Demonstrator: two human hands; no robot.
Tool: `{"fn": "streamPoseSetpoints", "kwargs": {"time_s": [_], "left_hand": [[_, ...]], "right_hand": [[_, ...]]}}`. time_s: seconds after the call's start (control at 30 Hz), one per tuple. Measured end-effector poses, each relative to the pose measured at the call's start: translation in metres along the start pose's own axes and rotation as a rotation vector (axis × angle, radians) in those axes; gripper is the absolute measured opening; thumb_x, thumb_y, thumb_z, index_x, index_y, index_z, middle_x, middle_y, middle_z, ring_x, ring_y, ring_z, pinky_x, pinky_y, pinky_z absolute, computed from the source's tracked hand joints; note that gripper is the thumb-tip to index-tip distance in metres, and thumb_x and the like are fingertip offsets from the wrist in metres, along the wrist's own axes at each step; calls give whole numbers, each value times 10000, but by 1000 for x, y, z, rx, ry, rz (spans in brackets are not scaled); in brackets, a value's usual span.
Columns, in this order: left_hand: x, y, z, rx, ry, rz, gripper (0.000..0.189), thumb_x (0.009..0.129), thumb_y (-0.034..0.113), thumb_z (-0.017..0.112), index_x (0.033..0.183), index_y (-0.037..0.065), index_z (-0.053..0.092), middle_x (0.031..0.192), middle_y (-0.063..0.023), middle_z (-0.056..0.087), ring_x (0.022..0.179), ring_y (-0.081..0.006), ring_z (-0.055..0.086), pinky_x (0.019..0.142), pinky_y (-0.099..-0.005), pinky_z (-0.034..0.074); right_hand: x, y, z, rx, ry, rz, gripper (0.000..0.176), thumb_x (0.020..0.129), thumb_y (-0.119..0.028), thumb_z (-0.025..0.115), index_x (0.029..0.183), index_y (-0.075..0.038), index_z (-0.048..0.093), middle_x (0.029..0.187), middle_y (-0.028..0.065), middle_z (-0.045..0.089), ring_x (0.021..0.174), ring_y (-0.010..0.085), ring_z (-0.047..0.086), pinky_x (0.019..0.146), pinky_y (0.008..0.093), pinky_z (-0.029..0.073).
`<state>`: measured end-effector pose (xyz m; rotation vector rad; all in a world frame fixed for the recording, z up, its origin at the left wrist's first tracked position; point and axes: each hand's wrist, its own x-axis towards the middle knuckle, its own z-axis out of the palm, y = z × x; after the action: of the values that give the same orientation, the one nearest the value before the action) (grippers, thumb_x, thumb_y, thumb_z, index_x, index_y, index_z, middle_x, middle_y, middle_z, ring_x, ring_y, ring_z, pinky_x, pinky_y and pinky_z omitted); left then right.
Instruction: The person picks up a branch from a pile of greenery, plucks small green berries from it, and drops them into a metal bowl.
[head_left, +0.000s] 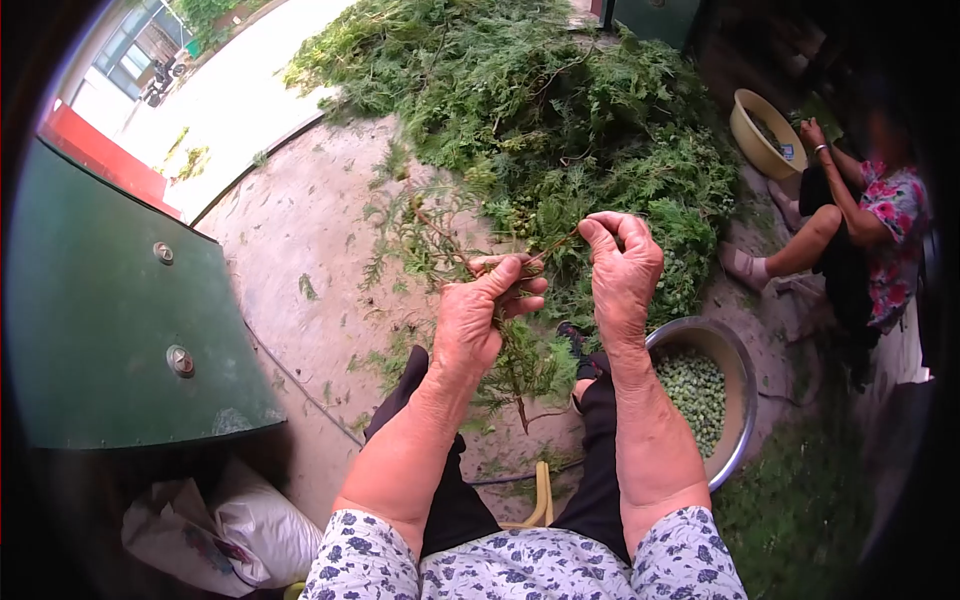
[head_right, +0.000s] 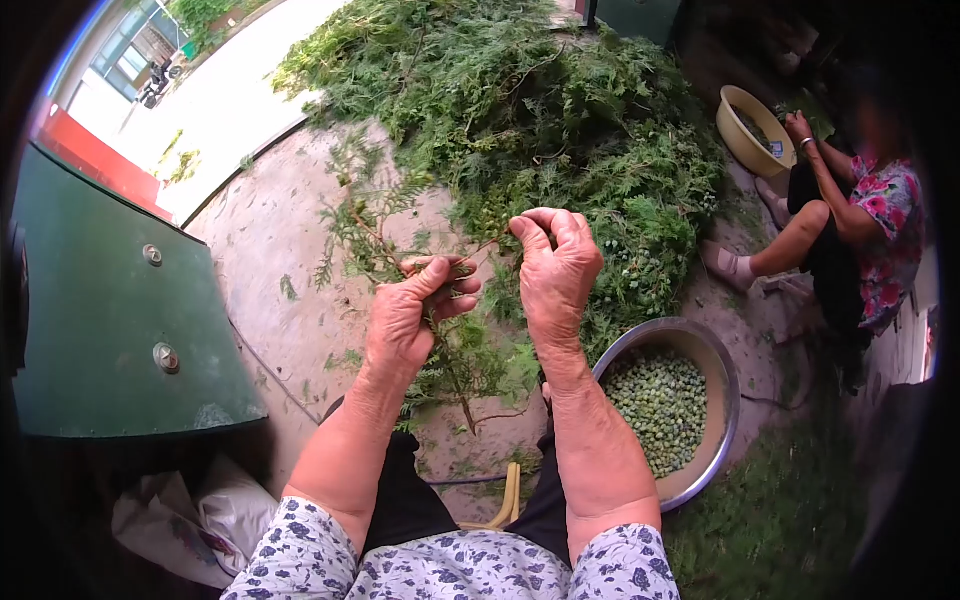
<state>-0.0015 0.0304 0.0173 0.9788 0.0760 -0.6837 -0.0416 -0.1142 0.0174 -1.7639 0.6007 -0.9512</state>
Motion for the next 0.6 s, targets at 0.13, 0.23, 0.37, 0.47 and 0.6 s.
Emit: {"fn": "streamPoseSetpoints", "kwargs": {"time_s": [0.13, 0.23, 0.37, 0.47, 0.6], "left_hand": [[0, -5, -3, 15, -43, 29, 200, 857, 138, 581, 947, -40, 582, 908, -160, 641, 784, -231, 645, 639, -301, 561], [-1, 0, -9, 61, -59, 19, 173, 848, 137, 596, 913, -23, 585, 893, -135, 648, 754, -217, 646, 653, -309, 556], [1, -6, -5, 48, 7, 71, 126, 833, 113, 617, 887, 0, 608, 838, -110, 656, 686, -175, 641, 579, -263, 529], [2, -7, -3, 128, 18, 58, 130, 813, 120, 643, 883, 14, 614, 830, -79, 657, 698, -152, 633, 600, -256, 515], [2, -8, -3, 226, -20, 25, 123, 821, 135, 636, 884, 30, 618, 805, -46, 648, 716, -139, 623, 610, -260, 514]], "right_hand": [[18, 11, -14, 159, 176, 190, 113, 795, -115, 667, 793, -19, 606, 680, 12, 575, 551, 70, 484, 493, 215, 400], [36, 18, -31, 485, 77, 302, 107, 849, -105, 593, 894, -16, 554, 713, 27, 579, 585, 88, 529, 502, 208, 424], [19, -12, -21, 1012, -268, 509, 130, 845, 1, 496, 969, -13, 528, 912, 85, 576, 795, 166, 582, 615, 247, 446], [9, -15, -9, 1060, -475, 555, 94, 867, -82, 547, 934, -17, 549, 817, 56, 584, 675, 119, 557, 517, 220, 411], [-9, -21, 4, 572, -625, 472, 103, 841, -75, 575, 910, 1, 586, 693, 4, 559, 553, 40, 459, 477, 176, 350]]}}
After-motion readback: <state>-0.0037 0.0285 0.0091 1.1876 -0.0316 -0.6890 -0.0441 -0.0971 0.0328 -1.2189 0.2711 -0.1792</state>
